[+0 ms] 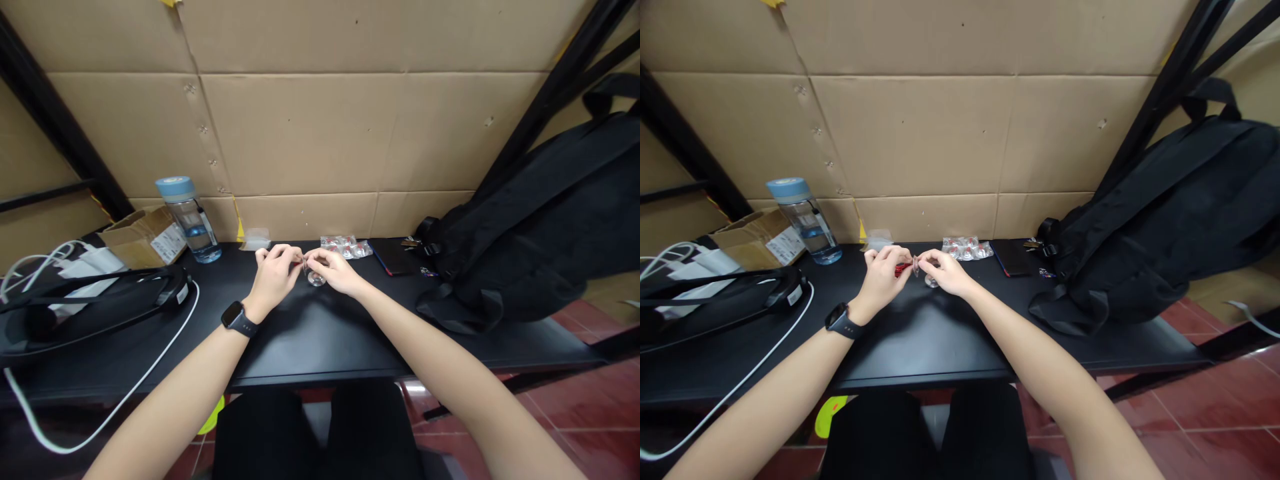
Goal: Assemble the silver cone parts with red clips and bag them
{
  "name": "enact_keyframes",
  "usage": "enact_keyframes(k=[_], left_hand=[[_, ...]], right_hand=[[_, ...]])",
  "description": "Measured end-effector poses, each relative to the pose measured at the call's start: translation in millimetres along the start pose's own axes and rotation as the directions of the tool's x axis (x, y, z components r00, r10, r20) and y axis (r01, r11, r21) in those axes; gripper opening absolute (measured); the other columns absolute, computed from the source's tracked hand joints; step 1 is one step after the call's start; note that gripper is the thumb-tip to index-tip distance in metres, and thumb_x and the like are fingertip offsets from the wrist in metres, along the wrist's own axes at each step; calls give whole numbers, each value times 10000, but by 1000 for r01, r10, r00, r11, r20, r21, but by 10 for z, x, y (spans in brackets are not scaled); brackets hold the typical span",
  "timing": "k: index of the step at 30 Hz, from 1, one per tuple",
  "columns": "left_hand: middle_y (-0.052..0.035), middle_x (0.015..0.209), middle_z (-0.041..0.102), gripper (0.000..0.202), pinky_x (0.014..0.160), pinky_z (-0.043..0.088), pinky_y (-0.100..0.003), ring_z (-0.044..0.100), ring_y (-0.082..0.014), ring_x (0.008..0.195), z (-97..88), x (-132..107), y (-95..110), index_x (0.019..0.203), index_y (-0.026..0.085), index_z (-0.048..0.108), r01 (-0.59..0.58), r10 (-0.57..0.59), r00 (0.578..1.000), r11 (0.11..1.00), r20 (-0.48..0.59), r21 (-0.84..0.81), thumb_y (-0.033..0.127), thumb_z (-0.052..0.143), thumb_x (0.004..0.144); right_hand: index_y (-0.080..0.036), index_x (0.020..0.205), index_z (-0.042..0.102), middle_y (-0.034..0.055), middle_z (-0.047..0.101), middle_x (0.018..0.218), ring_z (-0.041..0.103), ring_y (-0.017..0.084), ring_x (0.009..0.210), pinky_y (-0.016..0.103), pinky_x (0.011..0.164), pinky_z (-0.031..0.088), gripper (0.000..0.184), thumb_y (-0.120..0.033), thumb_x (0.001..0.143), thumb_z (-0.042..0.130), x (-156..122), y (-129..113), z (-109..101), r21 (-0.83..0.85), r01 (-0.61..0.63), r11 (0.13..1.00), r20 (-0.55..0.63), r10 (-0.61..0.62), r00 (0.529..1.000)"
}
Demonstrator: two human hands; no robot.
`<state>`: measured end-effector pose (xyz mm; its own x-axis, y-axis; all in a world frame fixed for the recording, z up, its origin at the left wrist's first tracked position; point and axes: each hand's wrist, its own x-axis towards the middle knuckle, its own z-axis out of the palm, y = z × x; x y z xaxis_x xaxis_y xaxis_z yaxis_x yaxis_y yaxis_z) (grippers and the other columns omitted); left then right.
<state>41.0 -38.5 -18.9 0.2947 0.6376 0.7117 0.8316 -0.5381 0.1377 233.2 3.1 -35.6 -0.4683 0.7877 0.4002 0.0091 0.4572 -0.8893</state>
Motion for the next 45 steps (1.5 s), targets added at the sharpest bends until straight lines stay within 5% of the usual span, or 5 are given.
enact_keyframes(k=[11, 15, 22, 30, 45], left_hand=[[-46, 1219, 695, 306, 980, 415, -363, 632, -206, 1175, 70, 2, 15, 1237, 262, 472, 151, -105, 986, 888, 128, -434, 338, 559, 954], [-51, 1212, 711, 520, 1001, 377, -417, 624, -239, 1192, 113, -22, 18, 1341, 271, 398, 147, -63, 963, 938, 263, -314, 367, 644, 892], [-88, 1329, 631, 454, 1008, 375, -433, 578, -263, 1231, 144, -45, -75, 1357, 272, 474, 122, -69, 958, 976, 277, -178, 431, 571, 943], [-18, 1481, 561, 395, 1097, 310, -554, 396, -326, 1421, 203, -93, -47, 1383, 436, 573, -101, 186, 813, 978, 552, -182, 433, 478, 1000], [-53, 1486, 558, 433, 1087, 340, -526, 443, -304, 1390, 182, -7, -556, 1335, 349, 636, 159, -206, 868, 977, 452, 141, 494, 399, 1002]], right_hand=[[-183, 901, 625, 131, 566, 1243, 534, 254, 1216, 469, 1067, 409, 150, -280, 989, 551, -1, 5, -153, -547, 188, 816, 58, -188, 980], [-186, 879, 603, 122, 556, 1241, 513, 253, 1223, 473, 1087, 381, 134, -233, 987, 538, -7, -35, -180, -590, 206, 781, 58, -213, 975], [-185, 891, 606, 128, 562, 1205, 501, 261, 1126, 448, 1039, 407, 137, -219, 991, 519, 1, -97, -337, -725, 158, 670, -22, -252, 967], [-182, 865, 637, 125, 580, 1202, 498, 274, 1101, 453, 1014, 423, 156, -216, 977, 534, 19, 7, -532, -814, 88, 574, -33, -197, 980], [-179, 828, 689, 94, 641, 1029, 586, 229, 1038, 397, 989, 439, 167, -247, 957, 607, 40, 216, -379, -741, 194, 643, 197, -68, 978]])
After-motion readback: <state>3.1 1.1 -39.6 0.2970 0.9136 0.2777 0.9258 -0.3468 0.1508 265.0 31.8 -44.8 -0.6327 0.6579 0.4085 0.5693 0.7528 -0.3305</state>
